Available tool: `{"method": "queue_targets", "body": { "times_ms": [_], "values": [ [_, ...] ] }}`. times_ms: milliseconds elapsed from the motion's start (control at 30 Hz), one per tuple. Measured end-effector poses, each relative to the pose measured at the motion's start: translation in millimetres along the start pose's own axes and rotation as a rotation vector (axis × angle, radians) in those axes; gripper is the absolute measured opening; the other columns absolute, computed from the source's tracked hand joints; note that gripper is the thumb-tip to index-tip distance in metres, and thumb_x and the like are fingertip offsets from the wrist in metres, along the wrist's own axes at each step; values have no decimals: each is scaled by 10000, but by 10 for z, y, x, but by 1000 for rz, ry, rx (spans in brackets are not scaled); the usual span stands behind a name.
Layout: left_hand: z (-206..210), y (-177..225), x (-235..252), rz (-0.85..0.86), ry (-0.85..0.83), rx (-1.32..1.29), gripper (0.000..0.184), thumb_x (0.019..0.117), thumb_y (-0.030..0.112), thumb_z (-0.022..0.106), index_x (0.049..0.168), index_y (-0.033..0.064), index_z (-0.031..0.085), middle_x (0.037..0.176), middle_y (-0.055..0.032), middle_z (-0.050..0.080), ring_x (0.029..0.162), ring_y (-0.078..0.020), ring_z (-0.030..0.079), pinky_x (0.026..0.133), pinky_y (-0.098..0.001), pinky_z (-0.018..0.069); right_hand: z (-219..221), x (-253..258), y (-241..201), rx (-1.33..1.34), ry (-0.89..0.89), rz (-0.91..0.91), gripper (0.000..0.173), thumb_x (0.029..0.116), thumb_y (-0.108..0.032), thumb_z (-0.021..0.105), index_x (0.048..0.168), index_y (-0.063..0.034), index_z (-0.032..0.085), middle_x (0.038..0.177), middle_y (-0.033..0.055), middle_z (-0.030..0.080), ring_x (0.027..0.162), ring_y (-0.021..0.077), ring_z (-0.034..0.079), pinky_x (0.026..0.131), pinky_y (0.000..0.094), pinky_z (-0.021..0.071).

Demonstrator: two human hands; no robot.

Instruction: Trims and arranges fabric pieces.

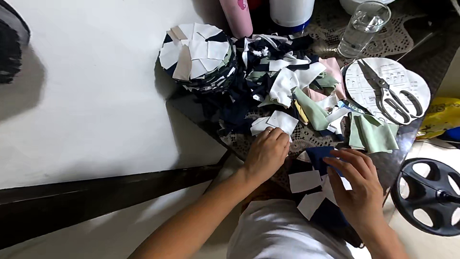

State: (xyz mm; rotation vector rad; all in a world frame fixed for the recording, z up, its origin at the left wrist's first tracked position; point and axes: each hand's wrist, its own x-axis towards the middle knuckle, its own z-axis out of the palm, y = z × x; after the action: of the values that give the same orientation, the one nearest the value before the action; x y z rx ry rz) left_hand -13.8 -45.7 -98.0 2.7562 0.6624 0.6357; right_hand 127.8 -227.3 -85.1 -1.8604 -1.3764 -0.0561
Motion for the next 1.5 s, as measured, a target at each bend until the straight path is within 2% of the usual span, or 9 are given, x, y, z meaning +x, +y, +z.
{"method": "queue_targets", "body": {
  "times_ms": [133,267,400,667,767,1033,1167,1333,1500],
  "values": [
    [-228,-53,70,-112,-75,-179,145,977,90,620,966,-10,724,962,-153,711,921,-289,702,814,-457,584,15,52,-69,78,-13,47,227,997,-161,562,1055,-103,773,1114,98,741,1159,273,639,955,428,487],
    [-596,-63,85,-386,-64,-689,74,987,128,632,1015,76,676,865,24,670,757,-27,639,698,-210,555,65,179,-217,407,-72,173,262,1001,-160,568,1133,-15,742,1117,91,741,1104,129,666,975,283,526],
    [-730,92,-7,-626,-193,-1298,101,1003,65,562,971,96,653,867,24,703,808,-57,687,795,-244,595,36,302,-397,883,-254,431,390,1005,-213,586,1302,37,625,1166,58,719,1081,82,681,917,249,572],
    [-376,654,-383,-770,-393,-1667,80,1024,149,577,1019,139,656,910,52,717,828,-37,694,757,-228,594,-174,-189,-389,889,-152,597,46,941,-64,654,969,-61,690,844,-63,701,742,-17,658,660,162,561],
    [-200,730,-408,-520,-404,-1554,263,957,193,705,1148,69,573,994,48,676,901,-31,671,805,-222,579,-311,-344,-306,814,-124,658,50,936,-76,665,951,-75,713,806,-75,702,704,-22,650,644,151,557],
    [32,856,4,-310,-293,-771,145,970,166,621,939,51,705,777,5,681,670,20,624,629,-126,516,-438,-85,17,416,-149,577,117,956,-126,644,971,-51,732,787,-57,705,669,-66,631,625,107,536],
    [169,836,112,-168,-143,-414,197,965,187,589,889,91,743,858,-33,709,745,-100,660,675,-249,546,-364,85,134,114,-209,553,138,965,-176,634,956,-92,743,767,-32,698,649,-31,615,616,143,511],
    [285,800,192,-124,-68,-277,168,928,182,638,840,109,761,1040,-66,717,916,-198,674,786,-374,546,-269,153,196,-144,-237,467,178,984,-189,620,953,-89,764,879,59,717,752,192,689,665,416,558],
    [365,791,216,-129,-59,-244,128,897,161,670,803,108,738,1087,-93,701,999,-272,660,808,-463,519,-218,199,216,-230,-212,434,151,955,-181,655,900,-67,737,790,76,665,700,226,665,604,415,534]
  ]
}}
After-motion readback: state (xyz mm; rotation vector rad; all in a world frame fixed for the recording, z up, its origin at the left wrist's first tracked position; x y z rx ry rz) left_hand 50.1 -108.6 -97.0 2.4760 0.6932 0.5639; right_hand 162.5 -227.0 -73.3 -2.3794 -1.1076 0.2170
